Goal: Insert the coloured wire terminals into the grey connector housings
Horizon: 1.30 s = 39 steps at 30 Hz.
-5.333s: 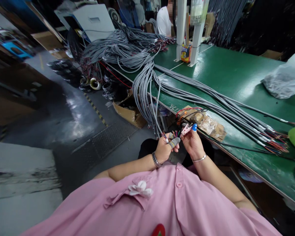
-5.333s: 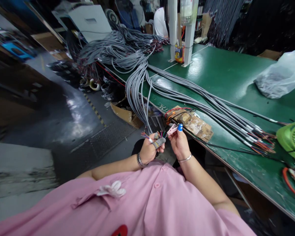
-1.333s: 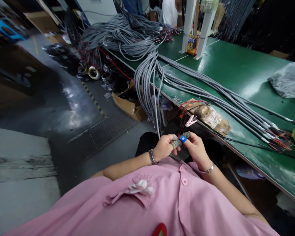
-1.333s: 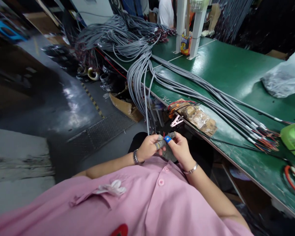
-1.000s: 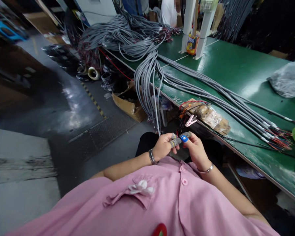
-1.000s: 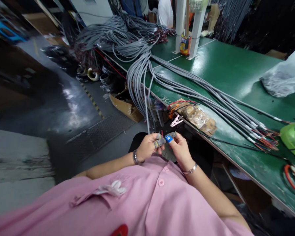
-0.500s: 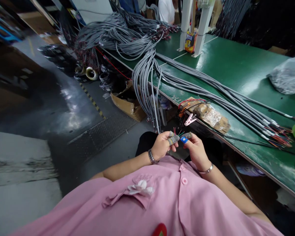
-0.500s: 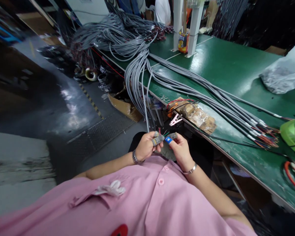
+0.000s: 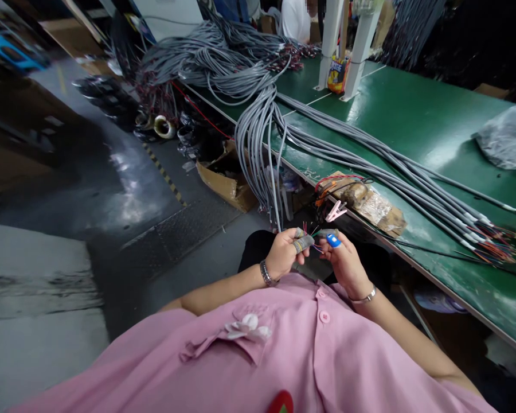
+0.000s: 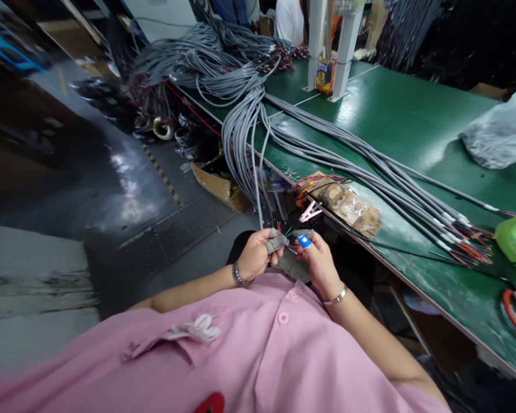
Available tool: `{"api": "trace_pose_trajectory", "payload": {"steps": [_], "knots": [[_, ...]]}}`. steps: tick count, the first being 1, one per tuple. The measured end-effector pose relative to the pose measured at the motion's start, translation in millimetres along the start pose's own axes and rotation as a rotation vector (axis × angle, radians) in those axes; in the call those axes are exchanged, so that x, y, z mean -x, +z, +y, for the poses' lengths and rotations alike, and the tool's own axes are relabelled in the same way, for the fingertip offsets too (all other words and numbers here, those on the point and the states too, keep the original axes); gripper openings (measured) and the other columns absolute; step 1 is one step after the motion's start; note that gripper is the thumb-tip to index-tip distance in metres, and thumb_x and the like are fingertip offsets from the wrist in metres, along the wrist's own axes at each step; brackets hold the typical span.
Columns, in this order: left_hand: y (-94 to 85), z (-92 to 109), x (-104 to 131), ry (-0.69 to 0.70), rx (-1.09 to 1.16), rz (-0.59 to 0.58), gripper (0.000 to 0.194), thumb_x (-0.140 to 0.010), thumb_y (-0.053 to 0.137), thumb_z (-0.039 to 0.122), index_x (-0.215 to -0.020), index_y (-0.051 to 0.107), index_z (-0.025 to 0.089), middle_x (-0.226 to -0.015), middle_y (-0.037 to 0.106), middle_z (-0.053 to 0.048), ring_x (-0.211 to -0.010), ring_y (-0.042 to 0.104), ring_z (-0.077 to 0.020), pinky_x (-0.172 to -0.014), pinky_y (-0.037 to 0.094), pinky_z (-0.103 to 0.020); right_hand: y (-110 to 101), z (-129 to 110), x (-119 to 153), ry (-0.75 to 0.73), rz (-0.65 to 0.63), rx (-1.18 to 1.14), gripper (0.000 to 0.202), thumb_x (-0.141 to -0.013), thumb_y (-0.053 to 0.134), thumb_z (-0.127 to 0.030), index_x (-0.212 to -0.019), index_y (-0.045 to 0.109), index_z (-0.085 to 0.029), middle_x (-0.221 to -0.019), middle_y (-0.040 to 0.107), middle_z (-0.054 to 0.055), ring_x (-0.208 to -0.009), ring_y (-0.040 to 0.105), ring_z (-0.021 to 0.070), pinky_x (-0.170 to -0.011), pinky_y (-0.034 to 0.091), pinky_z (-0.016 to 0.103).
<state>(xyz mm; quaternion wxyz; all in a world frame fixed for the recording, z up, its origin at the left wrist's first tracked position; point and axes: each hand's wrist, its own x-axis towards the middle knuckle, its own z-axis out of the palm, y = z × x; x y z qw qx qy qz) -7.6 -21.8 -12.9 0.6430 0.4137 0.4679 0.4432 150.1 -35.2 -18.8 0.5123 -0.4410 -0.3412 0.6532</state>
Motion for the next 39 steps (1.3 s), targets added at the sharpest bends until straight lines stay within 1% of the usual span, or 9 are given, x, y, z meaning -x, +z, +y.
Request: {"api": "trace_pose_trajectory", "payload": {"steps": [5, 16, 21, 24, 27, 31, 35, 37, 39], "knots": [[0.6, -1.1, 1.0, -0.003, -0.037, -0.035, 0.029, -0.075, 0.069, 0.039, -0.069, 0.057, 0.014, -0.054, 0.060, 0.002, -0.035, 0.048, -0.0057, -0.035, 0.028, -0.017, 4.2, -4.3, -6.0, -0.066, -0.001, 0.066, 0.022, -0.074, 0.075, -0.038, -0.085, 0.067, -0.021, -0.074, 0.062, -0.002, -0.063, 0.051, 0.0112, -0.060, 0.042, 0.025], [0.8, -5.7, 0.2, -0.008, 0.018, -0.013, 0.033, -0.074, 0.071, 0.044, -0.072, 0.056, 0.015, -0.056, 0.061, 0.001, -0.036, 0.049, -0.0064, -0.036, 0.030, -0.017, 6.2, 13.6, -4.3, -0.078, 0.108, 0.090, 0.024, -0.074, 0.075, -0.042, -0.082, 0.067, -0.021, -0.078, 0.065, 0.000, -0.067, 0.055, 0.0134, -0.061, 0.044, 0.027], [-0.8, -2.2, -0.7, -0.014, -0.001, -0.018, 0.030, -0.074, 0.071, 0.039, -0.068, 0.055, 0.014, -0.053, 0.059, 0.002, -0.034, 0.046, -0.0049, -0.035, 0.028, -0.017, 2.5, 13.2, -4.2, -0.036, 0.063, 0.017, 0.023, -0.074, 0.075, -0.040, -0.080, 0.065, -0.021, -0.070, 0.059, -0.002, -0.061, 0.050, 0.0115, -0.060, 0.045, 0.026], [-4.5, 5.7, -2.5, -0.076, -0.026, -0.085, 0.032, -0.071, 0.073, 0.040, -0.064, 0.054, 0.014, -0.051, 0.058, 0.002, -0.033, 0.045, -0.0045, -0.033, 0.028, -0.016, -8.6, 7.8, -9.1, -0.025, 0.076, -0.063, 0.026, -0.077, 0.070, -0.046, -0.079, 0.064, -0.021, -0.069, 0.058, -0.002, -0.060, 0.051, 0.0116, -0.060, 0.046, 0.027], [-8.1, 15.6, -6.9, -0.136, -0.041, -0.204, 0.034, -0.068, 0.076, 0.040, -0.063, 0.054, 0.015, -0.049, 0.057, 0.002, -0.031, 0.043, -0.0042, -0.031, 0.028, -0.016, -22.3, 3.0, -19.8, -0.030, 0.107, -0.092, 0.038, -0.081, 0.060, -0.058, -0.087, 0.067, -0.021, -0.078, 0.062, 0.001, -0.062, 0.053, 0.0122, -0.060, 0.048, 0.027], [-8.0, 25.5, -17.2, -0.209, -0.046, -0.372, 0.033, -0.066, 0.078, 0.040, -0.066, 0.058, 0.014, -0.048, 0.058, 0.001, -0.028, 0.042, -0.0047, -0.029, 0.025, -0.015, -29.4, -1.1, -35.6, -0.006, 0.042, -0.041, 0.053, -0.079, 0.051, -0.071, -0.090, 0.066, -0.021, -0.080, 0.064, 0.004, -0.062, 0.055, 0.0135, -0.058, 0.048, 0.028], [-1.9, 32.9, -28.2, -0.224, -0.028, -0.445, 0.033, -0.063, 0.079, 0.040, -0.066, 0.060, 0.014, -0.046, 0.058, 0.000, -0.027, 0.041, -0.0053, -0.027, 0.026, -0.015, -23.0, -5.4, -44.9, -0.092, -0.013, 0.011, 0.046, -0.080, 0.056, -0.066, -0.089, 0.066, -0.022, -0.077, 0.064, 0.002, -0.059, 0.053, 0.0126, -0.058, 0.046, 0.028], [1.2, 36.7, -32.6, -0.220, -0.036, -0.458, 0.033, -0.062, 0.080, 0.040, -0.065, 0.061, 0.013, -0.045, 0.058, 0.000, -0.027, 0.041, -0.0053, -0.027, 0.027, -0.015, -19.7, -6.2, -47.7, -0.186, 0.045, 0.052, 0.040, -0.082, 0.059, -0.060, -0.084, 0.066, -0.021, -0.072, 0.062, 0.001, -0.057, 0.051, 0.0116, -0.057, 0.043, 0.027], [3.3, 39.7, -36.4, -0.214, -0.046, -0.463, 0.034, -0.062, 0.081, 0.041, -0.065, 0.062, 0.013, -0.045, 0.057, 0.000, -0.027, 0.041, -0.0051, -0.027, 0.028, -0.015, -17.5, -5.9, -50.2, -0.284, 0.143, 0.099, 0.037, -0.084, 0.059, -0.057, -0.079, 0.066, -0.021, -0.067, 0.060, 0.000, -0.056, 0.048, 0.0113, -0.057, 0.041, 0.026]]}}
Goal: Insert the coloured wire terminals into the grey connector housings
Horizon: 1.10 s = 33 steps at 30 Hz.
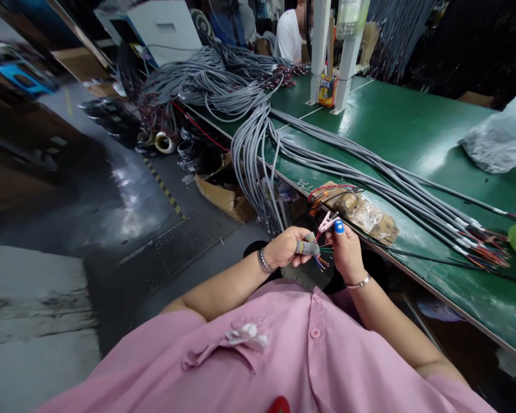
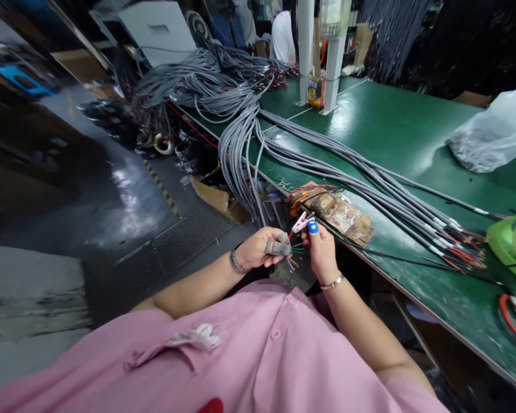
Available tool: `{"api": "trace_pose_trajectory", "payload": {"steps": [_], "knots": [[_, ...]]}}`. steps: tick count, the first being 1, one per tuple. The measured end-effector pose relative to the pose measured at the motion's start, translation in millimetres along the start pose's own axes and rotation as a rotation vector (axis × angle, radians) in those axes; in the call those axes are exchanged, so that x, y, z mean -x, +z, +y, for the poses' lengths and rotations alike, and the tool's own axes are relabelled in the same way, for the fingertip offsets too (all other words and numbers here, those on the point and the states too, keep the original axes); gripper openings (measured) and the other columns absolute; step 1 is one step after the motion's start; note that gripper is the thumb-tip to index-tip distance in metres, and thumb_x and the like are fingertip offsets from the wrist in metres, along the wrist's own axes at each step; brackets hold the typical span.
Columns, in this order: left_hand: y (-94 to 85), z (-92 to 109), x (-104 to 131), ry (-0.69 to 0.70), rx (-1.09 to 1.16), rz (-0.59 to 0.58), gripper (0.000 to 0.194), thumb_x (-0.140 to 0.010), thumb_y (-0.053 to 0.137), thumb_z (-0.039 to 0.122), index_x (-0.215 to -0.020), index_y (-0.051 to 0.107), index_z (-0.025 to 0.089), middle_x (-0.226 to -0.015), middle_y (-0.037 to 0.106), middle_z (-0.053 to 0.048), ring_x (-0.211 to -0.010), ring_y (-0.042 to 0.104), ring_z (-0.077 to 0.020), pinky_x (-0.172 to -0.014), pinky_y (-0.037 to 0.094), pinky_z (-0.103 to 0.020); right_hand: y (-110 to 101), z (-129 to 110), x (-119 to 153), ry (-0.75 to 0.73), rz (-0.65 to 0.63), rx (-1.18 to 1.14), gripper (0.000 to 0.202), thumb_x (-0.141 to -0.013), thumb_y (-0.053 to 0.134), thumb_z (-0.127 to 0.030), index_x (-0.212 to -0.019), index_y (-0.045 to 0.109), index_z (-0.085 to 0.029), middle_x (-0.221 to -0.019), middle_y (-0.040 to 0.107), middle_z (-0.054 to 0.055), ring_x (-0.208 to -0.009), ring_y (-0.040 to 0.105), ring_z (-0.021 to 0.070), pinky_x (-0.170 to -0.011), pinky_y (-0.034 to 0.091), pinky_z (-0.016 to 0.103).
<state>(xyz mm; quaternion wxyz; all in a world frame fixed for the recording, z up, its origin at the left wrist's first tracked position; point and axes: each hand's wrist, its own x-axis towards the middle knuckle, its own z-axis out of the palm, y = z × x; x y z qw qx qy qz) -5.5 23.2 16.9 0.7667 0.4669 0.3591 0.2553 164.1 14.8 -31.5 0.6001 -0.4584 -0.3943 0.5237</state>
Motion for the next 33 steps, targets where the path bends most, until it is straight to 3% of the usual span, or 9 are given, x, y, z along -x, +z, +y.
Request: {"api": "trace_pose_trajectory", "payload": {"steps": [3, 9, 15, 22, 29, 33], "knots": [[-0.8, 2.5, -4.2, 0.008, -0.003, 0.001, 0.035, -0.062, 0.081, 0.042, -0.065, 0.062, 0.013, -0.045, 0.057, 0.001, -0.027, 0.041, -0.0048, -0.027, 0.028, -0.015, 3.6, 1.4, -2.3, -0.047, 0.068, -0.024, 0.037, -0.085, 0.058, -0.057, -0.079, 0.065, -0.021, -0.066, 0.058, -0.001, -0.056, 0.047, 0.0111, -0.056, 0.039, 0.026], [-2.2, -2.2, -9.9, 0.032, -0.041, 0.004, 0.034, -0.063, 0.080, 0.040, -0.063, 0.059, 0.013, -0.045, 0.057, 0.002, -0.028, 0.041, -0.0043, -0.028, 0.028, -0.015, 12.0, -1.2, -5.1, 0.184, -0.140, -0.267, 0.046, -0.083, 0.054, -0.064, -0.080, 0.065, -0.020, -0.069, 0.060, 0.001, -0.057, 0.052, 0.0129, -0.054, 0.045, 0.027], [-4.0, -5.4, -11.8, 0.049, -0.077, 0.006, 0.035, -0.065, 0.078, 0.041, -0.064, 0.058, 0.013, -0.046, 0.056, 0.003, -0.029, 0.039, -0.0037, -0.028, 0.028, -0.015, 16.8, -0.9, -8.2, 0.251, -0.114, -0.471, 0.040, -0.077, 0.067, -0.059, -0.076, 0.063, -0.019, -0.065, 0.058, -0.002, -0.054, 0.051, 0.0106, -0.052, 0.046, 0.024], [-3.7, -6.1, -12.0, 0.038, -0.100, 0.001, 0.035, -0.064, 0.078, 0.041, -0.061, 0.056, 0.013, -0.045, 0.055, 0.003, -0.029, 0.039, -0.0037, -0.028, 0.029, -0.015, 20.3, -3.3, -7.7, 0.248, -0.102, -0.499, 0.039, -0.077, 0.066, -0.059, -0.073, 0.061, -0.020, -0.060, 0.057, -0.002, -0.055, 0.053, 0.0126, -0.055, 0.047, 0.026], [-0.6, -3.2, -2.0, 0.052, -0.155, 0.024, 0.032, -0.066, 0.076, 0.039, -0.063, 0.056, 0.014, -0.046, 0.055, 0.004, -0.030, 0.040, -0.0036, -0.030, 0.030, -0.015, 12.2, -4.4, -8.1, 0.317, -0.166, -0.557, 0.052, -0.078, 0.056, -0.070, -0.087, 0.066, -0.020, -0.078, 0.066, 0.001, -0.059, 0.055, 0.0113, -0.054, 0.048, 0.025], [2.6, -3.2, 6.4, 0.056, -0.181, 0.056, 0.033, -0.066, 0.077, 0.039, -0.062, 0.056, 0.014, -0.047, 0.056, 0.003, -0.031, 0.041, -0.0038, -0.031, 0.032, -0.015, 7.8, -7.5, -7.6, 0.340, -0.193, -0.559, 0.043, -0.080, 0.061, -0.061, -0.092, 0.067, -0.020, -0.085, 0.068, 0.002, -0.065, 0.058, 0.0113, -0.058, 0.050, 0.024]]}}
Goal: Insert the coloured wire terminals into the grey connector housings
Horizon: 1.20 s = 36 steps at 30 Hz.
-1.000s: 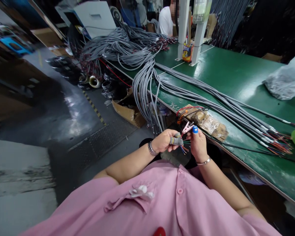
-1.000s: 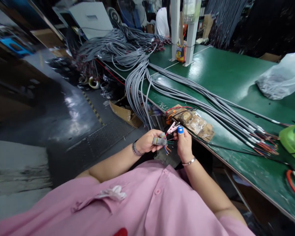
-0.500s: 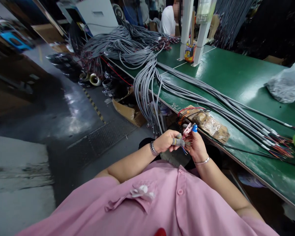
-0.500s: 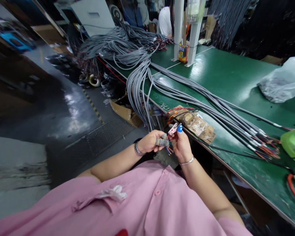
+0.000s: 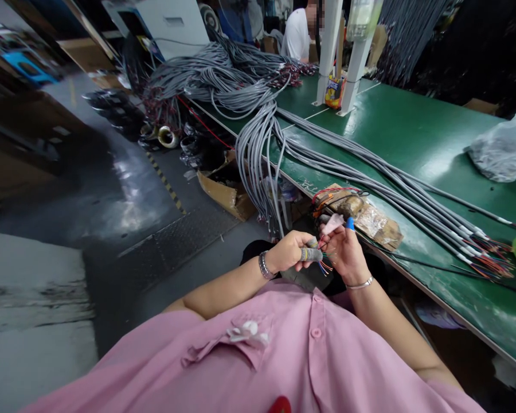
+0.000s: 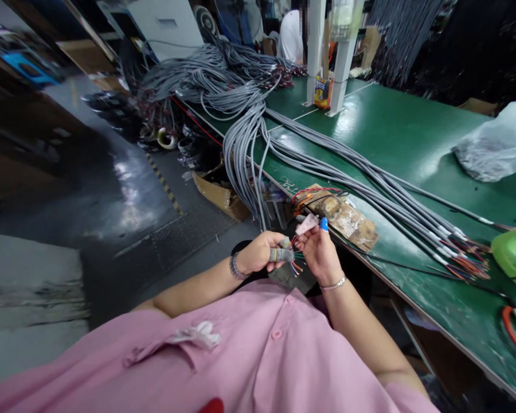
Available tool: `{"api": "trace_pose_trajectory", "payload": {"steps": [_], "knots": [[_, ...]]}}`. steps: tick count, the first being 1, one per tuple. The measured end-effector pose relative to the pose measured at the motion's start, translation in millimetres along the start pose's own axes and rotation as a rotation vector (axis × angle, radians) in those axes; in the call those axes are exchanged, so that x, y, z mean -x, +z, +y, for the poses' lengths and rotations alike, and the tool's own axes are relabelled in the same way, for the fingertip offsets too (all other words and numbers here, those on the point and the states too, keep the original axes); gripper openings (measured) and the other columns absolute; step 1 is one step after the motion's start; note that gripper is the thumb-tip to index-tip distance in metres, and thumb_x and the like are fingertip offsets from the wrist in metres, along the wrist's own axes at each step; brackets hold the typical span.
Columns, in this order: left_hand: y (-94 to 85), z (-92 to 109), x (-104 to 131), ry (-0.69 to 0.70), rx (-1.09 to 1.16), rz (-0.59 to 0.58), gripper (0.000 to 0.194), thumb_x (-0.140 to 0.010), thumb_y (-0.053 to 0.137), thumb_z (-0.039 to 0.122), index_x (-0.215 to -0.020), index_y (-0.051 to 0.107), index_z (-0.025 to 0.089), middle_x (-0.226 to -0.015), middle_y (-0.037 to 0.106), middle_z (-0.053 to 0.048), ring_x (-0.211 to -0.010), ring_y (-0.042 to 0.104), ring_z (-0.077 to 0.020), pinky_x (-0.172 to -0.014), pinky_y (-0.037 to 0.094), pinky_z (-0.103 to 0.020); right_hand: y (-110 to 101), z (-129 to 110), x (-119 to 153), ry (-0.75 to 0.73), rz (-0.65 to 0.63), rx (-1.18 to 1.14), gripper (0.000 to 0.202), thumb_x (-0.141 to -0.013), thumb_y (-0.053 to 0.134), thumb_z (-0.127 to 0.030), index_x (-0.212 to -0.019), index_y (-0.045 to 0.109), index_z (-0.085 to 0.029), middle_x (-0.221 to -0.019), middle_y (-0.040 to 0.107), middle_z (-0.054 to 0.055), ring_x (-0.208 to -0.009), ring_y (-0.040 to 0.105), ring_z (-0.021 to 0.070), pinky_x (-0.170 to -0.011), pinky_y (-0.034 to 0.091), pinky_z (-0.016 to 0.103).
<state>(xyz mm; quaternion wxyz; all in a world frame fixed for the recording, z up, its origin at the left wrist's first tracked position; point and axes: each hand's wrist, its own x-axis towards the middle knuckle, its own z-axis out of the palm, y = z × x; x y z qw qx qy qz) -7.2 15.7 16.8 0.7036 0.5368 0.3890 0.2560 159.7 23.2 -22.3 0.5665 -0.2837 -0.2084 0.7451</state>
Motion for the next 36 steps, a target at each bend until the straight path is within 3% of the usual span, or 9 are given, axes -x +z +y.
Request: {"api": "trace_pose_trajectory", "payload": {"steps": [4, 8, 16, 22, 31, 36], "knots": [[0.6, -2.7, -0.8, 0.009, 0.100, 0.043, 0.034, -0.065, 0.076, 0.041, -0.064, 0.057, 0.013, -0.045, 0.055, 0.003, -0.028, 0.039, -0.0039, -0.029, 0.027, -0.016, 1.3, 1.1, 1.7, -0.102, 0.057, 0.070, 0.027, -0.080, 0.069, -0.046, -0.086, 0.068, -0.020, -0.076, 0.065, 0.000, -0.062, 0.055, 0.0100, -0.056, 0.049, 0.022], [0.0, -2.3, -4.7, -0.005, 0.184, 0.055, 0.035, -0.064, 0.077, 0.041, -0.064, 0.057, 0.013, -0.045, 0.056, 0.003, -0.027, 0.038, -0.0039, -0.027, 0.024, -0.016, 5.6, 0.2, 2.8, -0.116, 0.089, 0.079, 0.033, -0.080, 0.067, -0.052, -0.080, 0.066, -0.020, -0.071, 0.062, -0.001, -0.058, 0.052, 0.0098, -0.053, 0.048, 0.022], [-1.0, -1.3, -6.1, -0.025, 0.195, 0.036, 0.036, -0.063, 0.078, 0.042, -0.065, 0.056, 0.013, -0.044, 0.055, 0.003, -0.026, 0.037, -0.0038, -0.027, 0.023, -0.016, 10.0, -0.1, 3.6, -0.106, 0.092, 0.097, 0.031, -0.078, 0.070, -0.049, -0.079, 0.064, -0.019, -0.074, 0.063, 0.000, -0.058, 0.053, 0.0091, -0.052, 0.047, 0.021], [-1.5, -3.6, -8.2, -0.033, 0.181, 0.037, 0.035, -0.063, 0.078, 0.041, -0.064, 0.057, 0.012, -0.045, 0.055, 0.002, -0.027, 0.037, -0.0035, -0.028, 0.023, -0.016, 11.0, -1.5, 4.7, -0.087, 0.141, 0.131, 0.030, -0.074, 0.075, -0.046, -0.074, 0.063, -0.019, -0.064, 0.058, -0.003, -0.054, 0.050, 0.0086, -0.049, 0.046, 0.020], [-2.9, -4.8, -8.5, -0.062, 0.228, -0.011, 0.036, -0.063, 0.079, 0.041, -0.066, 0.056, 0.013, -0.045, 0.056, 0.002, -0.026, 0.038, -0.0041, -0.027, 0.023, -0.015, 3.0, -7.3, 6.7, 0.018, 0.059, -0.025, 0.018, -0.078, 0.071, -0.034, -0.089, 0.069, -0.021, -0.085, 0.070, 0.002, -0.070, 0.061, 0.0125, -0.061, 0.051, 0.024], [-2.6, -7.7, -12.6, -0.054, 0.236, -0.020, 0.032, -0.066, 0.078, 0.037, -0.065, 0.056, 0.013, -0.045, 0.056, 0.002, -0.027, 0.039, -0.0041, -0.027, 0.023, -0.015, -3.9, -3.2, 1.0, 0.032, 0.049, -0.062, 0.020, -0.077, 0.071, -0.034, -0.091, 0.069, -0.020, -0.081, 0.071, 0.003, -0.069, 0.062, 0.0139, -0.064, 0.052, 0.026]]}}
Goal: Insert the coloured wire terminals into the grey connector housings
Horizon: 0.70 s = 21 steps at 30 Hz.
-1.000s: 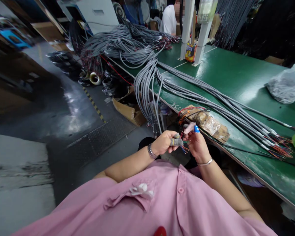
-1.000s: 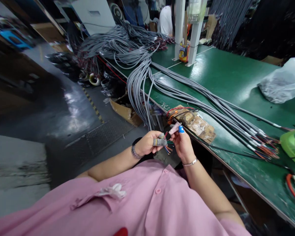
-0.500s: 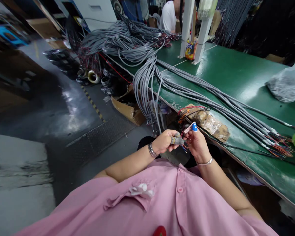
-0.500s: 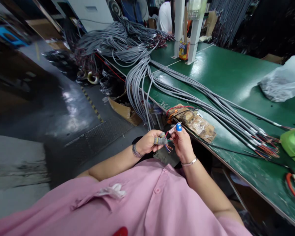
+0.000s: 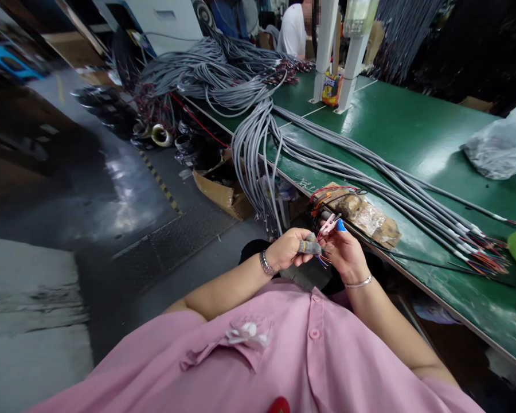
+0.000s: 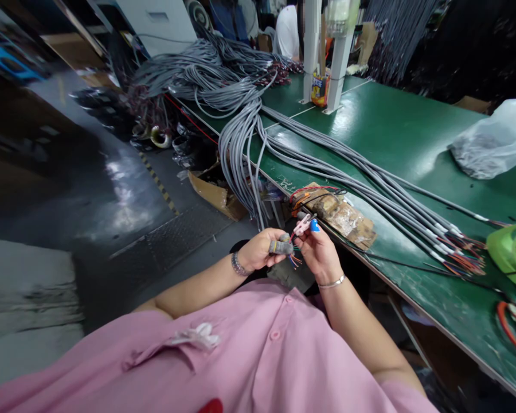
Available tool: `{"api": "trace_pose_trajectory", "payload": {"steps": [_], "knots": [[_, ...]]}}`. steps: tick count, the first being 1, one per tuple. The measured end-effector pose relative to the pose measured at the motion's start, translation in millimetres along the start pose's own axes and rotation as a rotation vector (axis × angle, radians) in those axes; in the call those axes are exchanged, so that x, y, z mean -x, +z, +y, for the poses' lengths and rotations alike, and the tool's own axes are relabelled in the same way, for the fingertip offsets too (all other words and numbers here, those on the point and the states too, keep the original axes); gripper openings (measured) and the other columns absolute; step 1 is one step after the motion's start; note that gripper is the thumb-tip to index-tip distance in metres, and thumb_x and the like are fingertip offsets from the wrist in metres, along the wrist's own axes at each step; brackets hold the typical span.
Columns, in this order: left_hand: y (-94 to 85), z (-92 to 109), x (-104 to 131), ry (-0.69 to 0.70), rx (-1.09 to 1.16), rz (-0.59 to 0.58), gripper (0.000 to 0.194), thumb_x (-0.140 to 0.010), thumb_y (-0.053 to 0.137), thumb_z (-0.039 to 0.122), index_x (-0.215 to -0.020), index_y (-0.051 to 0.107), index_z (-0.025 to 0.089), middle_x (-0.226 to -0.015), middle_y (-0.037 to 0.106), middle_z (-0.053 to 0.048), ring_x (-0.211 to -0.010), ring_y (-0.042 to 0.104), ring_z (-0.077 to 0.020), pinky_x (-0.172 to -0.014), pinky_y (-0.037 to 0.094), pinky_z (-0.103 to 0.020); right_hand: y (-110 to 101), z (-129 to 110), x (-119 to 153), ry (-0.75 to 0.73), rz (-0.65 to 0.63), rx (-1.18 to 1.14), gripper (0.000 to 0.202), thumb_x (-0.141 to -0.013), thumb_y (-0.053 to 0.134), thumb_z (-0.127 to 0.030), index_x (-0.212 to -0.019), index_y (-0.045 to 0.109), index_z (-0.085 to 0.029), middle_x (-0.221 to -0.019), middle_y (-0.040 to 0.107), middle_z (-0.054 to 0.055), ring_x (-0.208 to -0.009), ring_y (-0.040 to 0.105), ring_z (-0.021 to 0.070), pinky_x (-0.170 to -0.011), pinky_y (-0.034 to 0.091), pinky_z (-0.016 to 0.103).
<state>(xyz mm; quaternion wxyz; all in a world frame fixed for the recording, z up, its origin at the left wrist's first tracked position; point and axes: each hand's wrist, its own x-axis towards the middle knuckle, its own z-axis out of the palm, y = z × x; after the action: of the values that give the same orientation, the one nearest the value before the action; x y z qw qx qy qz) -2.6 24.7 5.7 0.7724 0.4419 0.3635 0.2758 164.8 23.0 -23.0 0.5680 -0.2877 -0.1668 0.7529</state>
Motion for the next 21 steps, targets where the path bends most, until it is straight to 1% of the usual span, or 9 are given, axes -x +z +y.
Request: {"api": "trace_pose_trajectory", "payload": {"steps": [3, 5, 7, 9, 12, 17, 21], "knots": [[-0.2, -1.2, -1.6, 0.003, 0.005, -0.006, 0.031, -0.066, 0.077, 0.036, -0.065, 0.057, 0.013, -0.045, 0.056, 0.002, -0.027, 0.039, -0.0040, -0.027, 0.023, -0.015, 0.1, 0.8, -0.3, 0.009, 0.002, -0.012, 0.022, -0.076, 0.073, -0.035, -0.092, 0.070, -0.020, -0.081, 0.071, 0.003, -0.072, 0.063, 0.0138, -0.069, 0.053, 0.027], [-0.4, -1.6, -2.0, 0.000, 0.007, -0.005, 0.031, -0.066, 0.077, 0.036, -0.065, 0.056, 0.013, -0.045, 0.056, 0.002, -0.027, 0.038, -0.0041, -0.027, 0.023, -0.015, 1.3, 0.9, 0.8, 0.015, 0.004, -0.023, 0.022, -0.076, 0.073, -0.036, -0.091, 0.070, -0.020, -0.082, 0.072, 0.002, -0.073, 0.063, 0.0137, -0.069, 0.053, 0.027], [-0.5, -1.9, -1.5, 0.000, 0.009, 0.003, 0.031, -0.066, 0.077, 0.036, -0.066, 0.056, 0.013, -0.045, 0.056, 0.002, -0.027, 0.038, -0.0043, -0.027, 0.023, -0.015, 2.5, 0.8, 1.8, 0.018, -0.005, -0.046, 0.022, -0.077, 0.072, -0.041, -0.087, 0.069, -0.022, -0.086, 0.072, 0.001, -0.073, 0.064, 0.0137, -0.067, 0.053, 0.027], [-0.5, -2.2, 0.0, 0.001, 0.009, 0.014, 0.030, -0.066, 0.076, 0.035, -0.066, 0.057, 0.013, -0.045, 0.056, 0.002, -0.027, 0.039, -0.0043, -0.027, 0.023, -0.015, 3.0, 0.8, 1.9, 0.015, -0.019, -0.060, 0.027, -0.078, 0.070, -0.049, -0.084, 0.068, -0.022, -0.089, 0.073, 0.001, -0.074, 0.065, 0.0138, -0.064, 0.053, 0.027], [-0.5, -3.1, 4.6, -0.004, -0.001, 0.030, 0.030, -0.065, 0.076, 0.036, -0.066, 0.058, 0.012, -0.045, 0.057, 0.001, -0.027, 0.039, -0.0044, -0.027, 0.024, -0.015, 2.6, 1.2, 0.6, 0.005, -0.019, -0.039, 0.033, -0.077, 0.069, -0.054, -0.085, 0.067, -0.023, -0.090, 0.073, 0.001, -0.073, 0.065, 0.0133, -0.061, 0.053, 0.025], [1.1, -4.8, 15.3, 0.006, -0.024, 0.061, 0.031, -0.067, 0.075, 0.038, -0.067, 0.057, 0.013, -0.046, 0.057, 0.002, -0.028, 0.039, -0.0044, -0.028, 0.024, -0.015, 3.6, 0.4, 1.5, -0.034, 0.012, 0.039, 0.026, -0.080, 0.069, -0.046, -0.091, 0.069, -0.021, -0.091, 0.072, 0.002, -0.071, 0.064, 0.0115, -0.059, 0.053, 0.022], [6.7, -3.9, 19.1, 0.054, 0.001, 0.107, 0.034, -0.067, 0.076, 0.041, -0.067, 0.056, 0.013, -0.047, 0.057, 0.002, -0.029, 0.040, -0.0042, -0.029, 0.024, -0.016, 7.1, -1.7, 4.6, -0.078, -0.001, 0.101, 0.026, -0.082, 0.068, -0.042, -0.092, 0.070, -0.019, -0.089, 0.071, 0.003, -0.067, 0.060, 0.0102, -0.059, 0.053, 0.021]]}}
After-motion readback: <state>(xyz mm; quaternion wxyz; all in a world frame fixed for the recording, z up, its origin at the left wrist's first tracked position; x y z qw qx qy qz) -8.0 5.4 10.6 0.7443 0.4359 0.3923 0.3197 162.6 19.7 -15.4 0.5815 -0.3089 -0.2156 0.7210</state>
